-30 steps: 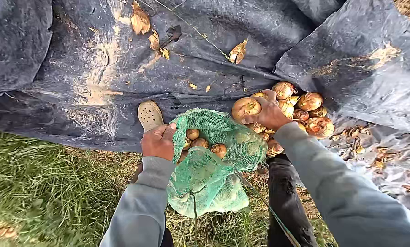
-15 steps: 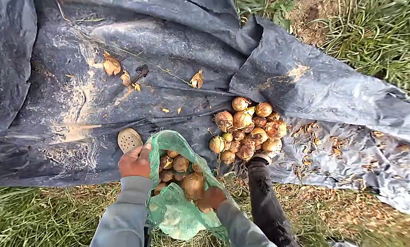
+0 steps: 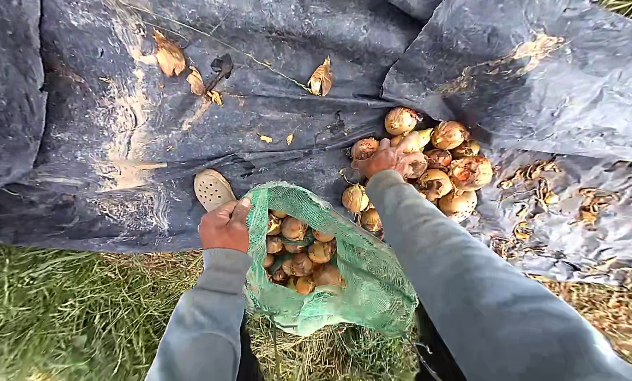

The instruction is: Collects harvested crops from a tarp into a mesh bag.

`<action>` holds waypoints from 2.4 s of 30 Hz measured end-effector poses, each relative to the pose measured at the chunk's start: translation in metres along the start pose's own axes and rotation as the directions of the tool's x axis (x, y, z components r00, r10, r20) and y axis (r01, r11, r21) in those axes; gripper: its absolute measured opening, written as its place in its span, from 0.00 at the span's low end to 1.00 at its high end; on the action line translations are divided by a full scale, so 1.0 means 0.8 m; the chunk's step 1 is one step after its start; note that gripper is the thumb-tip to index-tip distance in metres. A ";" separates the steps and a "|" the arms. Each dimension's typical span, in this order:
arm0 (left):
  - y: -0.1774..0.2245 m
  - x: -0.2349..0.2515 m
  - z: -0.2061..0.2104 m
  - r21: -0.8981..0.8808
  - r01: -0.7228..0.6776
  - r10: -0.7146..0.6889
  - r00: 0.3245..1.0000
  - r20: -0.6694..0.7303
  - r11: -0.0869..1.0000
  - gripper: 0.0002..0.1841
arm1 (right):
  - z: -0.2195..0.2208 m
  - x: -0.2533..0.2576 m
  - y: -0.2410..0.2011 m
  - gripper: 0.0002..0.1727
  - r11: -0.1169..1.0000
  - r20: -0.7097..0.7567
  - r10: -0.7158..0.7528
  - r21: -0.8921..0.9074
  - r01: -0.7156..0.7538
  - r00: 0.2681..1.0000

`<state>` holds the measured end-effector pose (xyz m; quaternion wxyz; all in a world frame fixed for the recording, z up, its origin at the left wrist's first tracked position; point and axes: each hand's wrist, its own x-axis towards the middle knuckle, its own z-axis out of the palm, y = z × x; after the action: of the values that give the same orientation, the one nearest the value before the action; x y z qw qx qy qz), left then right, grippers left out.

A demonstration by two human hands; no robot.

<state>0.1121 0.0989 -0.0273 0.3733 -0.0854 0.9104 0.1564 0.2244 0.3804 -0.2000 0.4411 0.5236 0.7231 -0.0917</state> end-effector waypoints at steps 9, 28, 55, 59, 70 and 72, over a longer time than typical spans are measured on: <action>0.011 -0.002 0.004 -0.012 -0.015 0.015 0.999 0.030 1.000 0.18 | -0.028 -0.153 0.085 0.56 0.439 0.068 -0.398 0.890 0.125 0.915; 0.003 -0.002 0.006 -0.061 -0.026 0.028 0.999 0.027 0.998 0.16 | -0.075 0.001 0.034 0.30 0.754 -0.077 -0.359 0.563 0.338 0.930; -0.008 -0.008 0.005 -0.063 -0.045 0.045 0.999 0.013 0.997 0.16 | 0.061 -0.073 0.099 0.48 0.953 0.260 -0.302 0.056 0.298 0.917; -0.012 -0.004 0.001 -0.062 -0.012 0.012 1.000 0.005 0.998 0.17 | 0.100 -0.054 0.055 0.55 0.959 0.288 -0.236 -0.085 0.270 0.928; -0.003 -0.010 0.003 -0.039 -0.030 0.031 0.999 0.022 0.999 0.19 | -0.013 -0.204 0.114 0.55 0.746 -0.232 -0.501 0.371 0.553 0.833; 0.001 -0.008 0.003 -0.051 -0.031 0.033 0.999 0.036 0.998 0.19 | -0.016 -0.228 0.130 0.47 0.654 0.117 -0.742 0.339 0.676 0.660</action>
<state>0.1182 0.1010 -0.0241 0.3850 -0.0771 0.9006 0.1867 0.3164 0.3098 -0.0240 0.3804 0.2350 0.7907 -0.4181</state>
